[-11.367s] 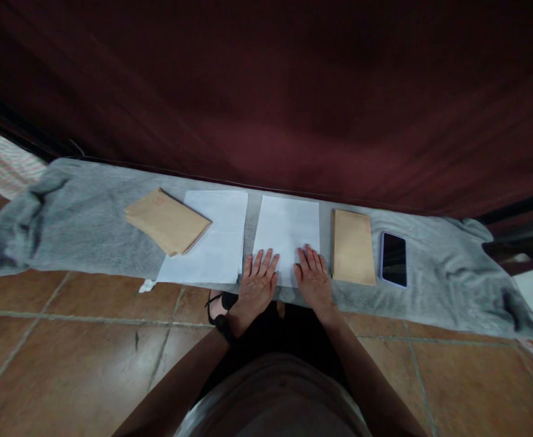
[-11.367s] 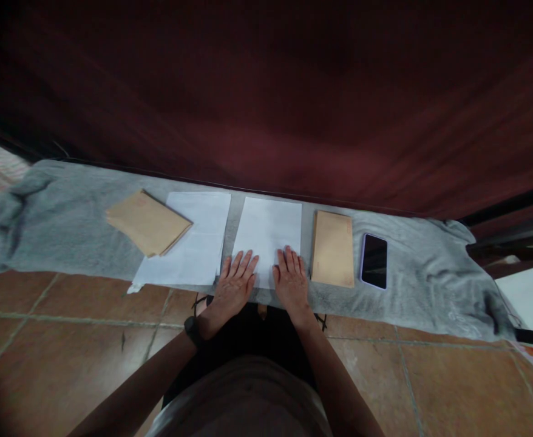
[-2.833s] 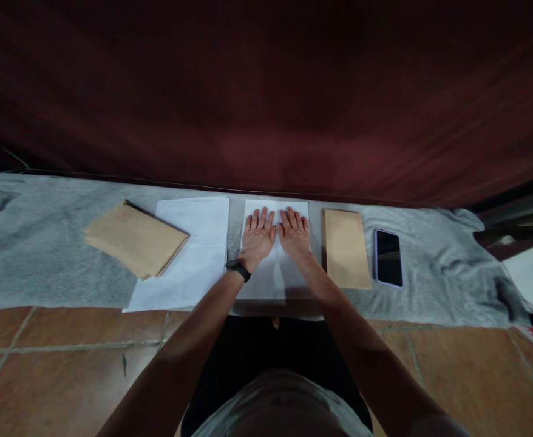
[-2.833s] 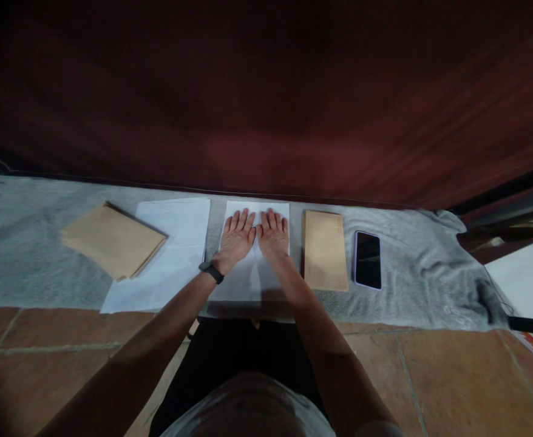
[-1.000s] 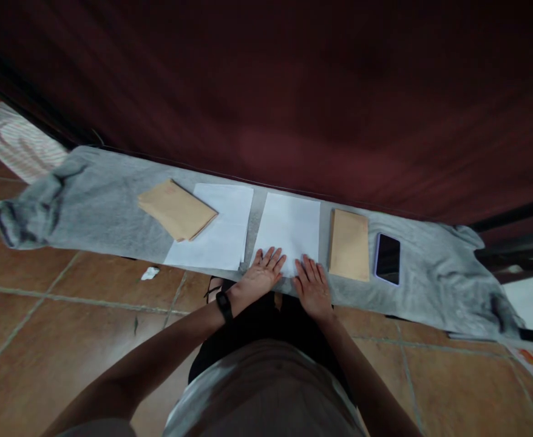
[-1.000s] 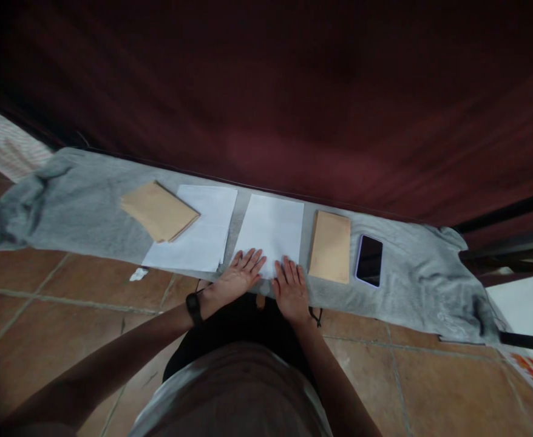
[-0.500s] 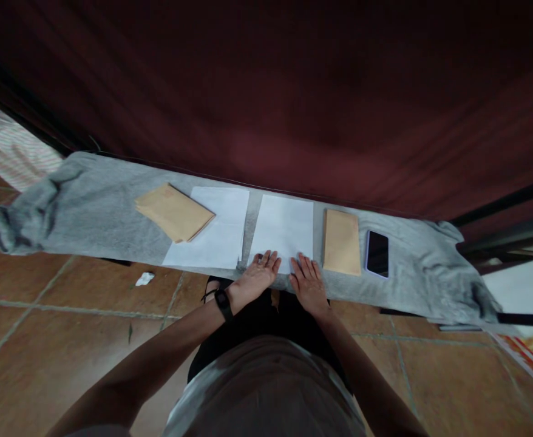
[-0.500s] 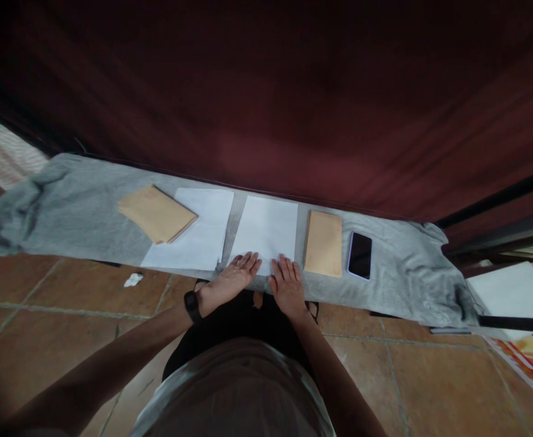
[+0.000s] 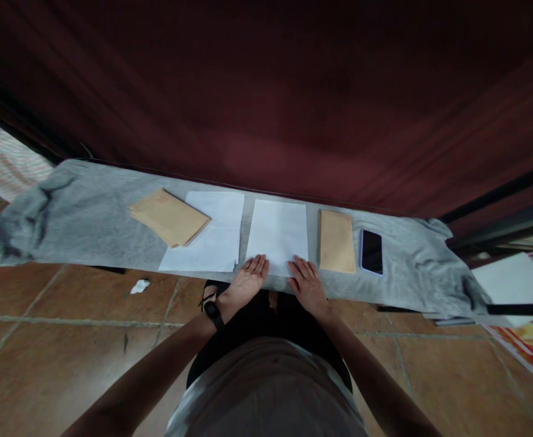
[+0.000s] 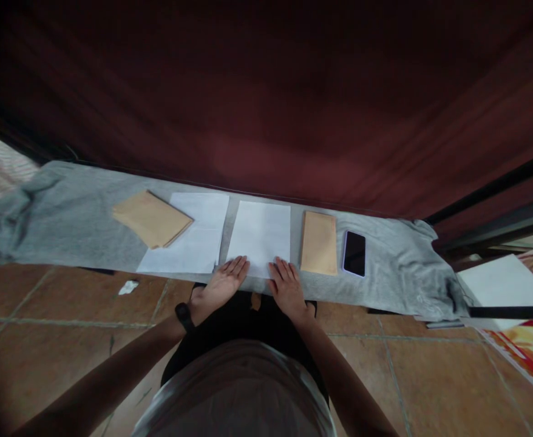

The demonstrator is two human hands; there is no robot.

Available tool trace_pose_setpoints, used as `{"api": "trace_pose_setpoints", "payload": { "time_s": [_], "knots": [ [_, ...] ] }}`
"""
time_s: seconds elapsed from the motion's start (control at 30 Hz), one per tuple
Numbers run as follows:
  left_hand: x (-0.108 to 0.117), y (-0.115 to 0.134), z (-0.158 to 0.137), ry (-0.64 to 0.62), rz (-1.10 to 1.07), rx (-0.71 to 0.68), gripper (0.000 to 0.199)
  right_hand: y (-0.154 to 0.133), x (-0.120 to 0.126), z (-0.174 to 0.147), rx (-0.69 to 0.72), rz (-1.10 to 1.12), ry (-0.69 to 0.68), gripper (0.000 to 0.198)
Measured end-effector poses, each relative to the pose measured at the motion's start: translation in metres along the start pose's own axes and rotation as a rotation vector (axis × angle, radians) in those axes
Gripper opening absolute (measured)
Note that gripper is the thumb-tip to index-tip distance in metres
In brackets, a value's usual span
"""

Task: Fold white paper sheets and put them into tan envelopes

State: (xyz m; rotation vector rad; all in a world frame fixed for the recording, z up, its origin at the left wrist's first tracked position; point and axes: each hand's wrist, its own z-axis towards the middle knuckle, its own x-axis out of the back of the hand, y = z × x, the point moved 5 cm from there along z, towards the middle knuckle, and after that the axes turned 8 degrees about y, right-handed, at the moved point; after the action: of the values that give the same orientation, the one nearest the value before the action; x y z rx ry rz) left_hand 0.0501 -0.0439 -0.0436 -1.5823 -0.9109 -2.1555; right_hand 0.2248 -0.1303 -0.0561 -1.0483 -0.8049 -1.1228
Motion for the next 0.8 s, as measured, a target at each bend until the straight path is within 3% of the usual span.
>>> {"api": "trace_pose_setpoints", "payload": {
  "time_s": [0.27, 0.43, 0.6, 0.7, 0.8],
  "knots": [
    [0.014, 0.003, -0.031, -0.079, 0.223, -0.114, 0.06, 0.005, 0.011, -0.018, 0.061, 0.134, -0.054, 0.048],
    [0.031, -0.016, -0.036, -0.009, 0.119, -0.002, 0.065, 0.005, 0.026, -0.023, 0.075, 0.228, -0.081, 0.045],
    [0.031, -0.029, -0.045, -0.003, -0.022, -0.004, 0.062, 0.008, 0.029, -0.035, 0.087, 0.277, -0.106, 0.054],
    [0.027, -0.033, -0.053, 0.004, -0.083, -0.035, 0.059, 0.019, 0.027, -0.041, 0.04, 0.295, -0.057, 0.07],
    [0.026, -0.037, -0.057, 0.034, -0.149, -0.055, 0.061, 0.029, 0.027, -0.043, 0.0, 0.335, -0.009, 0.07]
  ]
}}
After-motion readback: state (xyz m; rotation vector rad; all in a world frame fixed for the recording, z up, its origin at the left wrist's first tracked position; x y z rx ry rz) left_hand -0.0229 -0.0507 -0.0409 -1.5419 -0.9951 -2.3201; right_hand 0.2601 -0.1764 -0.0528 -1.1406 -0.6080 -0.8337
